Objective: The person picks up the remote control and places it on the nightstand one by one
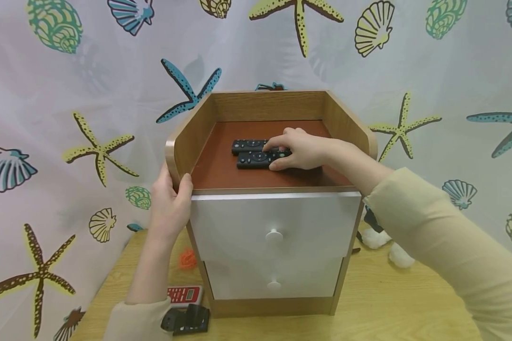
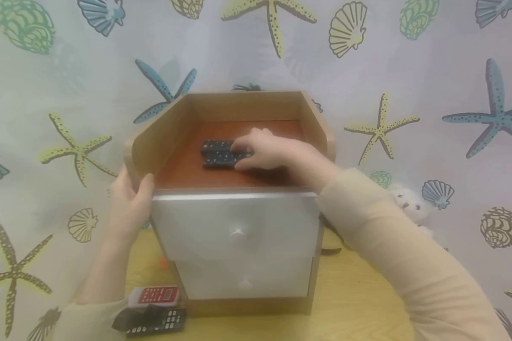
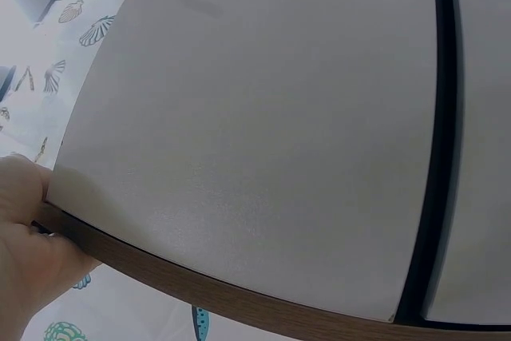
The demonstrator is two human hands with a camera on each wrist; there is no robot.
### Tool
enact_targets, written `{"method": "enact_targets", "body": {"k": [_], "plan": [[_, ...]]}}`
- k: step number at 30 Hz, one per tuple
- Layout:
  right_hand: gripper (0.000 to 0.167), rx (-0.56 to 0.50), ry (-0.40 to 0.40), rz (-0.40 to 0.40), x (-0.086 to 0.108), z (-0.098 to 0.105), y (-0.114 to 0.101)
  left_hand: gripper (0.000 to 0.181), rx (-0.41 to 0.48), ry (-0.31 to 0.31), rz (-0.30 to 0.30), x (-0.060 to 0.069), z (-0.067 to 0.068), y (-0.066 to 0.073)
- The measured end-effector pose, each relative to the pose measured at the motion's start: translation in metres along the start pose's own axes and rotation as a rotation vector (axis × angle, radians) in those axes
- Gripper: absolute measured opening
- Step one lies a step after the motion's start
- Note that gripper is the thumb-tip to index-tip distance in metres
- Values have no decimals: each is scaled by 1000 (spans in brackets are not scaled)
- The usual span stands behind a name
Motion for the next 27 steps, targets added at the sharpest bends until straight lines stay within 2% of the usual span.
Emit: {"method": "enact_targets", "body": {"k": [12,18,27], "plan": [[45,24,-86,-45,-7,0,5,41,5,-14,33,1,0,0],[45,23,-103,-63,-10,-2,8,42,6,-28,48,2,-1,2],[45,33,-108,-72,-12,-3,8,43,-14,-16,44,-1,-1,-1]]}}
Point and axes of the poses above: each hand's wrist, its own x-axis away from the middle knuckle, its own z-axis out of the back of the hand, y = z × x, the point moved 8 cm from there along -x, towards the middle knuckle, and after that the axes turned 14 degrees about z, right-handed, at the moved point
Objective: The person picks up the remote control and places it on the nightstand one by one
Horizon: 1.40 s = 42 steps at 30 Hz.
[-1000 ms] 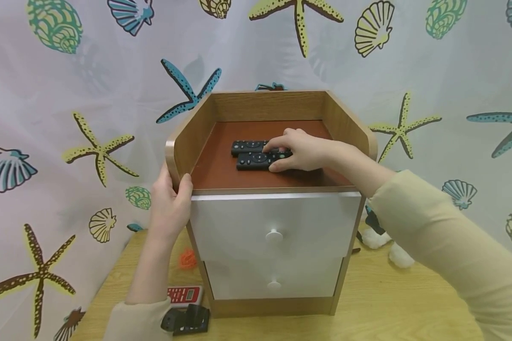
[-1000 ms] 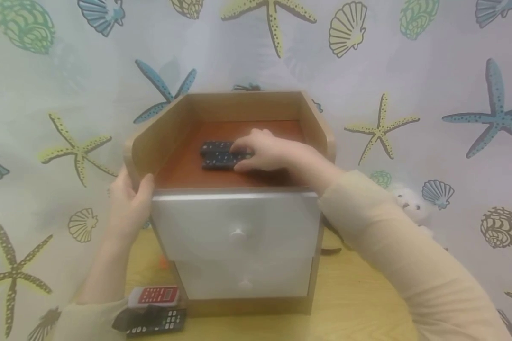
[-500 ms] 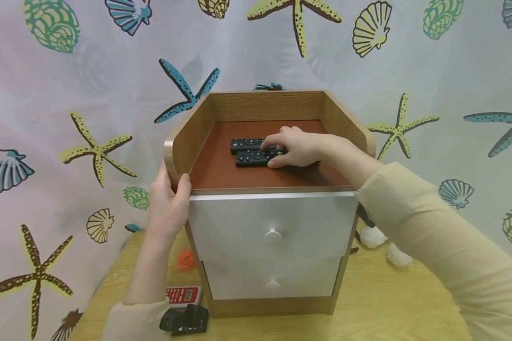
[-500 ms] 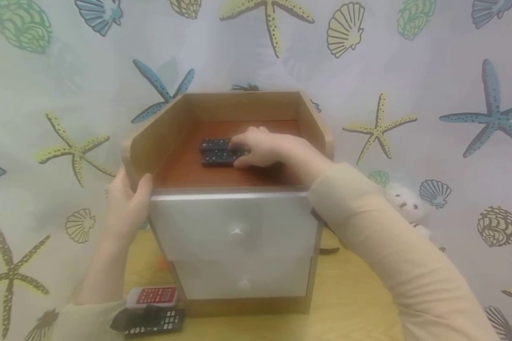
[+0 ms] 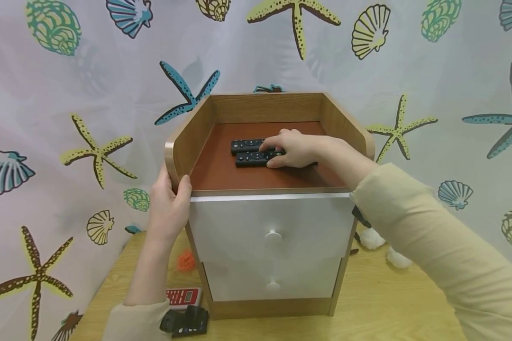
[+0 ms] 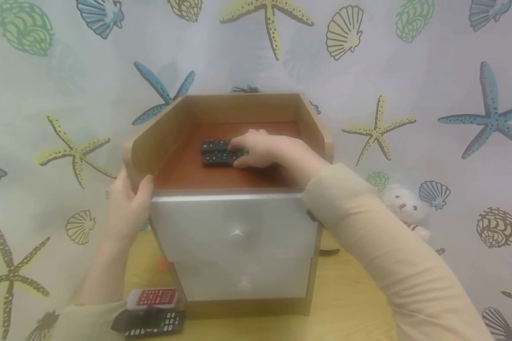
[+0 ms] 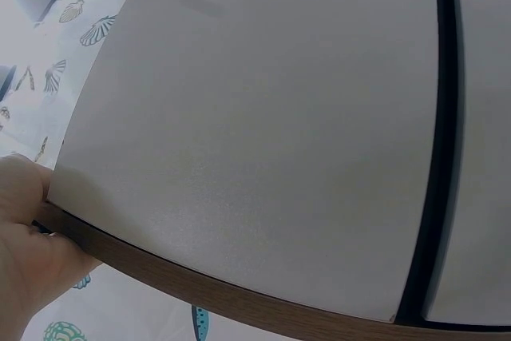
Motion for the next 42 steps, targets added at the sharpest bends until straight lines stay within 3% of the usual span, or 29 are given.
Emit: {"method": "enact_targets", "body": {"k": [13,19,24,30,34,42], "plan": [[53,-35,133,8,14,14,-8,43,6,-5,-1,0,0,-1],[62,-43,255,-21,33,18,-14,40,27,-7,-22,0,1,0],[66,-78,411,0,53,21,-24,38,34,-1,-23,1,2,0],[51,-80,694,99,83,30,-36,38,33,0,-15,1,2,0],[47,-77,846,160,104,24,-41,39,32,0,-12,2,3,1],[54,-66,1042,132,150,16,-39,40,11,5,-15,1,2,1]]}}
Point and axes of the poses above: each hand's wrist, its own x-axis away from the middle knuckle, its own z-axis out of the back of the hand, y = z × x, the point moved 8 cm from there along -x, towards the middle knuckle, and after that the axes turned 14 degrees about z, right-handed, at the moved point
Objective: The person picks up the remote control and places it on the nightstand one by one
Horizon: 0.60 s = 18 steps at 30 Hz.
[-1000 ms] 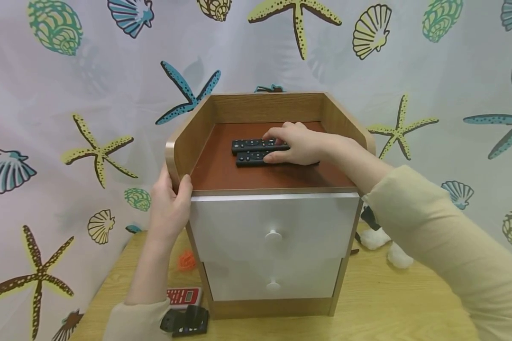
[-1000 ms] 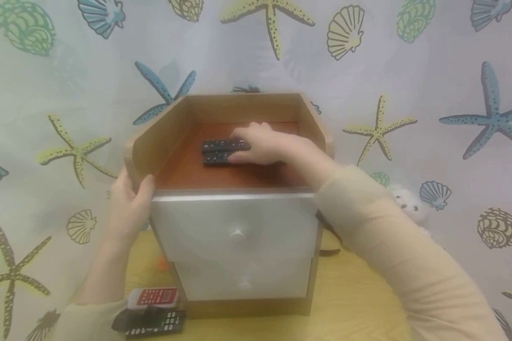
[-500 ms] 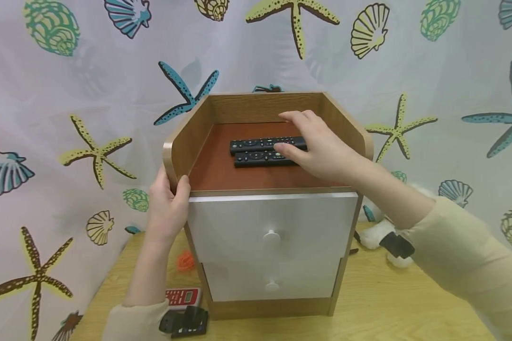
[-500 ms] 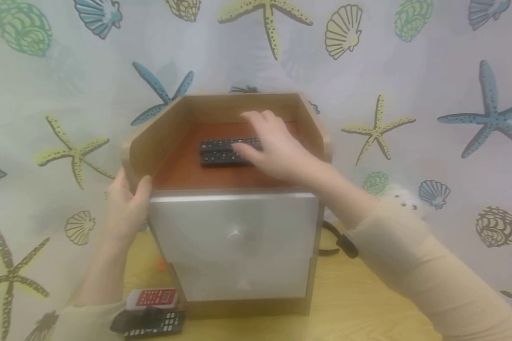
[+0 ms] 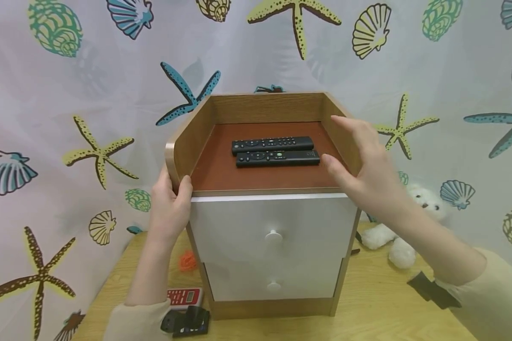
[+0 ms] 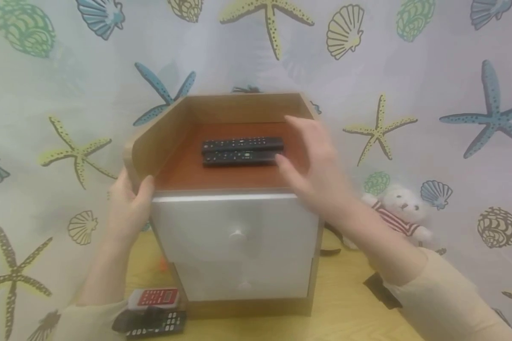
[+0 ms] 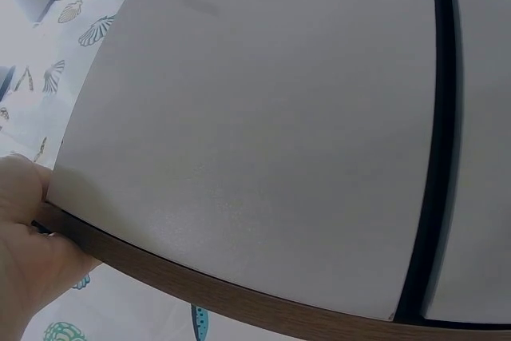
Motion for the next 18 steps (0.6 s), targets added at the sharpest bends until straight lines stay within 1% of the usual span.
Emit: {"method": "enact_targets", "body": {"k": [3,7,9,10,12,18], "plan": [[57,-49,81,-55,10,17,7,40,-4,0,-4,-1,0,1],[58,-90,211,-147,27,39,24,41,0,-8,5,-1,0,1],[59,-90,242,-196,37,44,33,41,6,-15,9,0,1,2],[60,-88,246,-219,42,45,38,41,10,-16,10,0,1,2],[62,-90,225,-260,50,44,45,41,16,-18,13,1,2,1],[67,-155,110,-347,63,27,62,39,20,-9,6,-1,2,1]]}}
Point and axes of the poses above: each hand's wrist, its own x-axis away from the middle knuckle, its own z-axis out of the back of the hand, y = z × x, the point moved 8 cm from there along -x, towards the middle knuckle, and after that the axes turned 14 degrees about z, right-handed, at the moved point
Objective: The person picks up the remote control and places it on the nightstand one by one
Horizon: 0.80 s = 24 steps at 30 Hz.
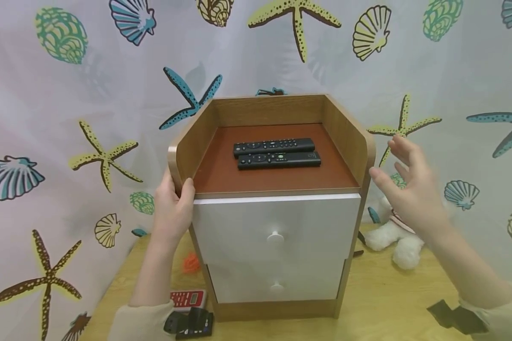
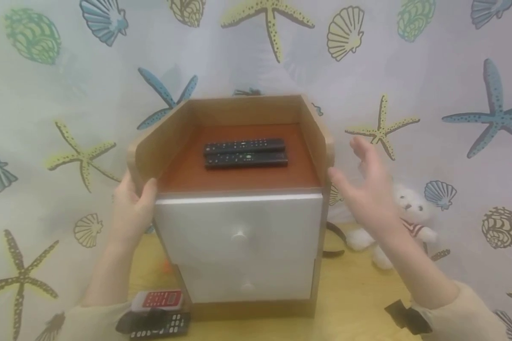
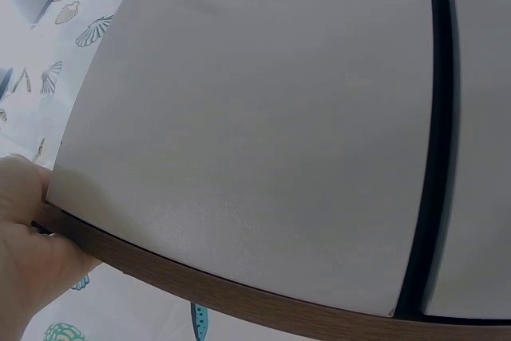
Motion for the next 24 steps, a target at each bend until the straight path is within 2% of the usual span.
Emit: {"method": "enact_targets", "body": {"k": [5,14,24], "plan": [[71,-33,-60,-69,2,-15,13,39,3,-2,5,0,-1,-2],[63,-63,-77,-99,-2,-33,22,40,-14,-7,20,1,-2,-2],[48,83,-55,-81,-8,-36,16,39,-8,4,6,-1,-2,-4]]}}
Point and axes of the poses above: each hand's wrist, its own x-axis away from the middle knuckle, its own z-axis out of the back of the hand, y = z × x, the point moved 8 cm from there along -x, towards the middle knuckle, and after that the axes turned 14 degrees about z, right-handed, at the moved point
